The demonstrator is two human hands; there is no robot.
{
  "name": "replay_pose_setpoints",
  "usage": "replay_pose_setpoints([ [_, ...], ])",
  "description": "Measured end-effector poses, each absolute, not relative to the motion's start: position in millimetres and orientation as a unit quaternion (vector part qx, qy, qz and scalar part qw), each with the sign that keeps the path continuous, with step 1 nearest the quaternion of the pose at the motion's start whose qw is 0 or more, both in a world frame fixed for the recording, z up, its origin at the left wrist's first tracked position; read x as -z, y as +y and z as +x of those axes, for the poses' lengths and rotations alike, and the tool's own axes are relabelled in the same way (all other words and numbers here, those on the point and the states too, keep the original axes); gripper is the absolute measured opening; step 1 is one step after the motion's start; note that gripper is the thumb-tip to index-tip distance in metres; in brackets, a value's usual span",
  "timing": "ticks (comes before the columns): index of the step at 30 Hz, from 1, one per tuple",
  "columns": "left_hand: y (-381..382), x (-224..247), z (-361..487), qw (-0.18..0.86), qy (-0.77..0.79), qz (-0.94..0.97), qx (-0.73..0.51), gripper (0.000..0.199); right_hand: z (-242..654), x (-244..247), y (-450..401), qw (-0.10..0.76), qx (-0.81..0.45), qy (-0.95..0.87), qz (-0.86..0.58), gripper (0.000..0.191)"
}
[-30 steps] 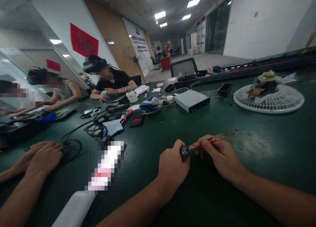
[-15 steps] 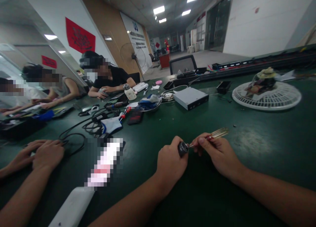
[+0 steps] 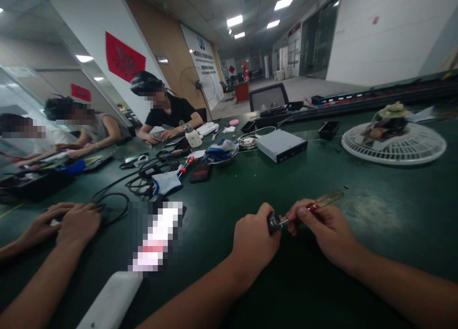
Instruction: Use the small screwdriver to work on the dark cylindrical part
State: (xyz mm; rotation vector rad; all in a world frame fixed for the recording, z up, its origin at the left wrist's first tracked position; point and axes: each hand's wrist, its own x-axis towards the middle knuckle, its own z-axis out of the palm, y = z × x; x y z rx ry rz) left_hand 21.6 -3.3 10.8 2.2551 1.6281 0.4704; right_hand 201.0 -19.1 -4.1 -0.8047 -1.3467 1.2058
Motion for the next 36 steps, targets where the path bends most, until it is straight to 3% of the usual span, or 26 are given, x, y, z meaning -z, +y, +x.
replay_pose_setpoints([
  [7, -3.5, -13.9, 22.4, 0.161, 0.564, 0.799, -0.136, 0.017, 199.4, 5.6, -18.1, 0.533, -0.458, -0.617, -0.352, 0.021],
  [19, -2.5, -10.0, 21.2, 0.169, 0.557, 0.794, -0.178, 0.019, 198.8, -1.8, -20.2, 0.509, -0.422, -0.636, -0.398, 0.031],
  [29, -5.4, -11.0, 23.5, 0.173, 0.557, 0.792, -0.181, 0.019, 198.9, -1.1, -19.8, 0.51, -0.499, -0.569, -0.408, 0.04],
  [36, -2.5, -12.0, 21.7, 0.181, 0.563, 0.787, -0.174, 0.02, 199.3, -0.6, -23.4, 0.532, -0.488, -0.601, -0.343, 0.033],
])
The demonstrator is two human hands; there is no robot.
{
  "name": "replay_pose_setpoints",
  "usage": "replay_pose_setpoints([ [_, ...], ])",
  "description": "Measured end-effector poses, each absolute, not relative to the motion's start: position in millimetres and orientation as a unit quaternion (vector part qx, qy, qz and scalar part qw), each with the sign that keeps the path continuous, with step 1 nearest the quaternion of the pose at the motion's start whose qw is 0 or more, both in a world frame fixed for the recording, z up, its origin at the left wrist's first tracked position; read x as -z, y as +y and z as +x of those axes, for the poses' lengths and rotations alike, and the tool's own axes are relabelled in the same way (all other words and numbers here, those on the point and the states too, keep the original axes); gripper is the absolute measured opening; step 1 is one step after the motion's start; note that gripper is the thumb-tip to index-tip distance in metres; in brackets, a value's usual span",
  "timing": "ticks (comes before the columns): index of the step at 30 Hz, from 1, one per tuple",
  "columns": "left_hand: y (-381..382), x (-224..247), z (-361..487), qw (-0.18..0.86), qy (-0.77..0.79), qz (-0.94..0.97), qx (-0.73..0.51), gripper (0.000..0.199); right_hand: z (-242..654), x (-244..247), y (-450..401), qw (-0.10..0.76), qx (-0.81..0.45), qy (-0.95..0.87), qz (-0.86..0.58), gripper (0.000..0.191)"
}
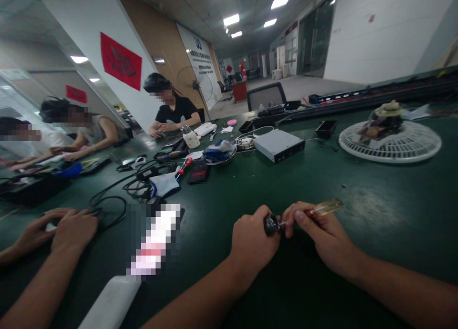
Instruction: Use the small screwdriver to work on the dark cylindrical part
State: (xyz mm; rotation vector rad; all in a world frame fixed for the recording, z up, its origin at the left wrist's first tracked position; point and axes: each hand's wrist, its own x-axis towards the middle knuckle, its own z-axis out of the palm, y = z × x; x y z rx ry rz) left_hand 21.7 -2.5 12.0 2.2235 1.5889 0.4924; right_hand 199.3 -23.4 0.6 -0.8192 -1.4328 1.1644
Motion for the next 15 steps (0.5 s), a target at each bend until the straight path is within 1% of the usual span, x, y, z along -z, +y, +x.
replay_pose_setpoints([
  [5, -2.1, -13.0, 21.9, 0.191, 0.567, 0.782, -0.172, 0.016, 199.6, 0.6, -22.7, 0.539, -0.497, -0.59, -0.337, 0.032],
  [10, -1.3, -13.7, 21.7, 0.195, 0.561, 0.786, -0.171, 0.019, 199.6, 0.1, -22.9, 0.555, -0.489, -0.583, -0.335, 0.032],
  [15, -1.6, -12.7, 21.7, 0.178, 0.56, 0.793, -0.161, 0.02, 199.7, 1.4, -22.6, 0.56, -0.491, -0.576, -0.336, 0.033],
])
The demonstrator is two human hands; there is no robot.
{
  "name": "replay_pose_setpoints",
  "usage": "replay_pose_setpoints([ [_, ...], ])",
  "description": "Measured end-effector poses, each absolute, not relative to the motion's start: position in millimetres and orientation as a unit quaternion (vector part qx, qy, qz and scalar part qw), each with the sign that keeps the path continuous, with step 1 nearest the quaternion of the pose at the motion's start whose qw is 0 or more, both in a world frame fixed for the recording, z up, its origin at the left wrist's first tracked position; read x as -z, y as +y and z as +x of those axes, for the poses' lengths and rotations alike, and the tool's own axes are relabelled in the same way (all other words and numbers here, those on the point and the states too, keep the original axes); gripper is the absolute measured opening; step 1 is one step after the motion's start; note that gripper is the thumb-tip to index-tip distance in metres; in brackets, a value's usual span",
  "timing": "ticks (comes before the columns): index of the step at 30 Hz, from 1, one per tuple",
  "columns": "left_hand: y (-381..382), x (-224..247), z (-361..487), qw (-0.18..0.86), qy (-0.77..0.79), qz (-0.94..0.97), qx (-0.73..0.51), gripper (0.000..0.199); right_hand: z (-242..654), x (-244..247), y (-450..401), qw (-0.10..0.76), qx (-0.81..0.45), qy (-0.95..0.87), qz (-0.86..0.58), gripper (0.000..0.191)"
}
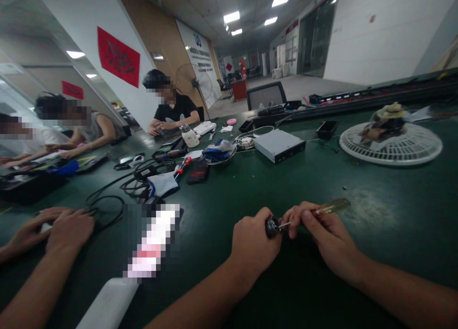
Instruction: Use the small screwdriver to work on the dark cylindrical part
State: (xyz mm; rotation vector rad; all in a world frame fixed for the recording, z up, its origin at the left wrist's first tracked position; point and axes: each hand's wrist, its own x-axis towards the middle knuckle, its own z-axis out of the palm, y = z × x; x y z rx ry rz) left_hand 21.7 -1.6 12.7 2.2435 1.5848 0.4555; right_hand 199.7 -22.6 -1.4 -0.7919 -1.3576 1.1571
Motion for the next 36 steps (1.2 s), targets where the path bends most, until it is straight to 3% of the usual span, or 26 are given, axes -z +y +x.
replay_pose_setpoints([
  [36, -2.1, -6.7, 22.8, 0.19, 0.532, 0.794, -0.224, 0.026, 200.7, 3.3, -23.2, 0.51, -0.447, -0.623, -0.391, 0.031],
])
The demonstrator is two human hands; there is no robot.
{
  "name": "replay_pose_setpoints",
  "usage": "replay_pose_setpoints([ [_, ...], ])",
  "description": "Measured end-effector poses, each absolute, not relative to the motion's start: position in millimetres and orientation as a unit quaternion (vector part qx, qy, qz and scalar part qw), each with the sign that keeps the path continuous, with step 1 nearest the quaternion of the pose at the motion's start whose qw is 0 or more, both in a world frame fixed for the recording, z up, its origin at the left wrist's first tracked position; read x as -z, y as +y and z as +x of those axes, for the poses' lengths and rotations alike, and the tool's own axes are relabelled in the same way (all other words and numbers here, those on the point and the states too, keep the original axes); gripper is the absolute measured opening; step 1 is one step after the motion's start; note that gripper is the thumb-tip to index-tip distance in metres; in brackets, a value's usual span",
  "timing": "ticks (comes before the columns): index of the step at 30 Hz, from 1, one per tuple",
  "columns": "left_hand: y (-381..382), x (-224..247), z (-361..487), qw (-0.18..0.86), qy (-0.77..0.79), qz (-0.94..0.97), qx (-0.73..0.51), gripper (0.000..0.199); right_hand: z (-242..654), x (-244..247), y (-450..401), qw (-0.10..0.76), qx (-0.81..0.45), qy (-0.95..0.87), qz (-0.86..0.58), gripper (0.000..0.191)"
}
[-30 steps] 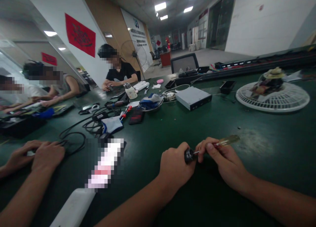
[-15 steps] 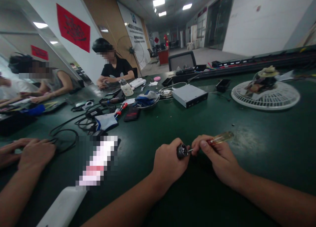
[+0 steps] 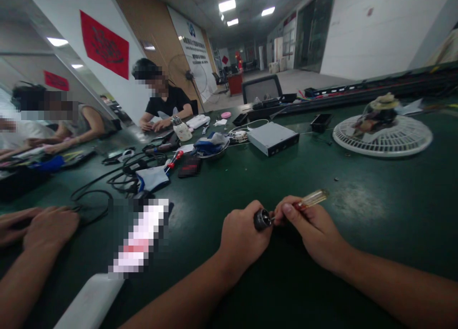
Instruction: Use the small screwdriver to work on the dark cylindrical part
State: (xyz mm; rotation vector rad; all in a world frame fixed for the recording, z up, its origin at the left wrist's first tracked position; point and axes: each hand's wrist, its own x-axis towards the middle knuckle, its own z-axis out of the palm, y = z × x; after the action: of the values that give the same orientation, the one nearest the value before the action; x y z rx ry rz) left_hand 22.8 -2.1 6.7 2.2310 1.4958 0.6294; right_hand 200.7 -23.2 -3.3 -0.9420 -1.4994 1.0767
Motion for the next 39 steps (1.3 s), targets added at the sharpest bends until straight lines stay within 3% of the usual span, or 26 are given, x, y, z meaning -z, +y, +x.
replay_pose_setpoints([
  [11, -2.0, -4.8, 20.1, 0.184, 0.526, 0.802, -0.216, 0.02, 201.2, 3.8, -25.8, 0.509, -0.37, -0.663, -0.406, 0.024],
  [19, -1.4, -7.5, 20.8, 0.197, 0.54, 0.785, -0.231, 0.021, 201.9, 4.1, -25.0, 0.477, -0.444, -0.647, -0.396, 0.029],
  [24, 1.1, -1.8, 19.5, 0.159, 0.53, 0.806, -0.21, 0.018, 201.8, 2.2, -26.2, 0.496, -0.407, -0.659, -0.393, 0.026],
  [28, 0.7, -1.9, 20.1, 0.194, 0.539, 0.786, -0.231, 0.019, 200.8, 2.0, -24.0, 0.484, -0.366, -0.661, -0.441, 0.028],
  [32, 0.3, -4.7, 21.0, 0.207, 0.545, 0.775, -0.242, 0.018, 201.3, 2.1, -23.8, 0.467, -0.402, -0.651, -0.443, 0.033],
  [39, 1.5, -4.6, 20.7, 0.207, 0.527, 0.793, -0.227, 0.016, 201.0, 1.9, -25.9, 0.504, -0.379, -0.658, -0.413, 0.028],
])
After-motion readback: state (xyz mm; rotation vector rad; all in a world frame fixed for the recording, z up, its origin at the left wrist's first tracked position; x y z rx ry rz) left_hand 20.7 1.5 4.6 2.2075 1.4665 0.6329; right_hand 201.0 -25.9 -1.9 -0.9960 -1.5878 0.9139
